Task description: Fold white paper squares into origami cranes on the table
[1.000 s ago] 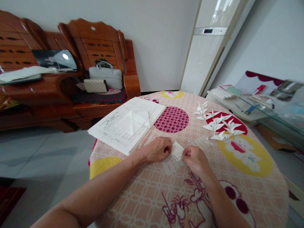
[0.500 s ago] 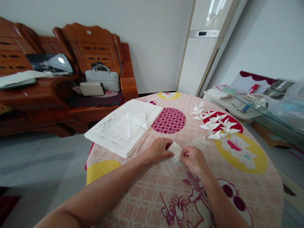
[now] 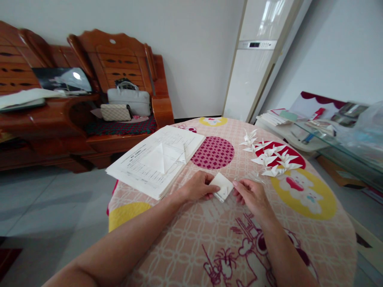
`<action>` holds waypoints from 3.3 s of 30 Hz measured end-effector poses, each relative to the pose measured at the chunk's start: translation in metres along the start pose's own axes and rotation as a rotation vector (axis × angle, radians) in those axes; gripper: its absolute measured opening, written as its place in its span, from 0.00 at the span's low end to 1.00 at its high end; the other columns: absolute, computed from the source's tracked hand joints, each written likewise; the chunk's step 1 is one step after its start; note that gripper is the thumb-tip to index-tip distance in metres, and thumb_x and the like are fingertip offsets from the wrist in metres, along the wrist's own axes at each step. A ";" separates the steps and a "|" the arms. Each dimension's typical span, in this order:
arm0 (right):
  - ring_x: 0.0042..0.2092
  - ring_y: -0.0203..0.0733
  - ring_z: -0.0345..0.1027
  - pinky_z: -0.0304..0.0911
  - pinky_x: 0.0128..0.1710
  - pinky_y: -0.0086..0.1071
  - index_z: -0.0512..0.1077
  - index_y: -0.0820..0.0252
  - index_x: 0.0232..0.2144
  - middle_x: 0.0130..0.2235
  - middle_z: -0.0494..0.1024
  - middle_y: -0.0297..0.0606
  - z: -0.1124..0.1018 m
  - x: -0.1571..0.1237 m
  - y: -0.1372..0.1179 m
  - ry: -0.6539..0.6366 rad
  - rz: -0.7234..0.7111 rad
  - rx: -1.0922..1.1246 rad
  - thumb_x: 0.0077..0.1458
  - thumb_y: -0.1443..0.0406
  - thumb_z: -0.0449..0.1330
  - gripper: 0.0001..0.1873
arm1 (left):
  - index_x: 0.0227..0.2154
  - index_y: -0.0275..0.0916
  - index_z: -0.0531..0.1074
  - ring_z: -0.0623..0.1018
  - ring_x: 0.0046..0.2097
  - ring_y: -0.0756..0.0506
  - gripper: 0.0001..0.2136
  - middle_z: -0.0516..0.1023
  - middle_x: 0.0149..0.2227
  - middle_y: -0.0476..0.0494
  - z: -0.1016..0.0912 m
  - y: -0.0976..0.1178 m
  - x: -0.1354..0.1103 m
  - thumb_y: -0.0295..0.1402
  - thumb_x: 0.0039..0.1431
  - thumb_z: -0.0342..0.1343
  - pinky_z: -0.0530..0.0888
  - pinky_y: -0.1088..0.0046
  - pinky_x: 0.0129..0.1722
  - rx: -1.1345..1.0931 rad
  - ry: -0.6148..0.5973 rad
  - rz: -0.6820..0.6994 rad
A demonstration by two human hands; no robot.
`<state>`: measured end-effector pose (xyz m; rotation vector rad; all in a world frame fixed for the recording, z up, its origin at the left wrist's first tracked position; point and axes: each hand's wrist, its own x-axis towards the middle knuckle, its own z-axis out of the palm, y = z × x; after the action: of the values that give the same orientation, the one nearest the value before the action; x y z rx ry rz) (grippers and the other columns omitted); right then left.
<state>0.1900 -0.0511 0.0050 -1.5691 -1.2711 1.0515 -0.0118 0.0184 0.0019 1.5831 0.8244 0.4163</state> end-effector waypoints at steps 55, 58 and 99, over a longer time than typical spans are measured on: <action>0.20 0.38 0.67 0.62 0.19 0.29 0.78 0.65 0.25 0.21 0.77 0.37 0.031 -0.004 0.002 -0.083 0.069 0.436 0.42 0.59 0.69 0.12 | 0.27 0.31 0.71 0.73 0.25 0.51 0.17 0.73 0.24 0.47 0.020 0.002 0.001 0.43 0.49 0.62 0.69 0.77 0.26 -0.243 0.173 0.104; 0.24 0.37 0.68 0.63 0.23 0.28 0.78 0.63 0.29 0.24 0.79 0.36 0.026 -0.004 0.001 -0.089 0.041 0.437 0.44 0.58 0.68 0.13 | 0.27 0.32 0.70 0.73 0.25 0.51 0.16 0.73 0.23 0.49 0.015 -0.001 0.001 0.43 0.50 0.60 0.67 0.78 0.24 -0.153 0.111 0.081; 0.45 0.47 0.66 0.64 0.45 0.40 0.73 0.59 0.34 0.40 0.74 0.42 0.017 -0.005 0.009 -0.230 -0.681 -0.755 0.47 0.75 0.63 0.11 | 0.36 0.35 0.73 0.72 0.38 0.47 0.11 0.74 0.36 0.43 0.001 -0.006 0.017 0.20 0.48 0.54 0.68 0.74 0.38 0.569 0.162 0.496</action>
<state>0.1757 -0.0559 -0.0084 -1.3367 -2.3262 0.3133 -0.0005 0.0297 -0.0071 2.3224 0.6974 0.7146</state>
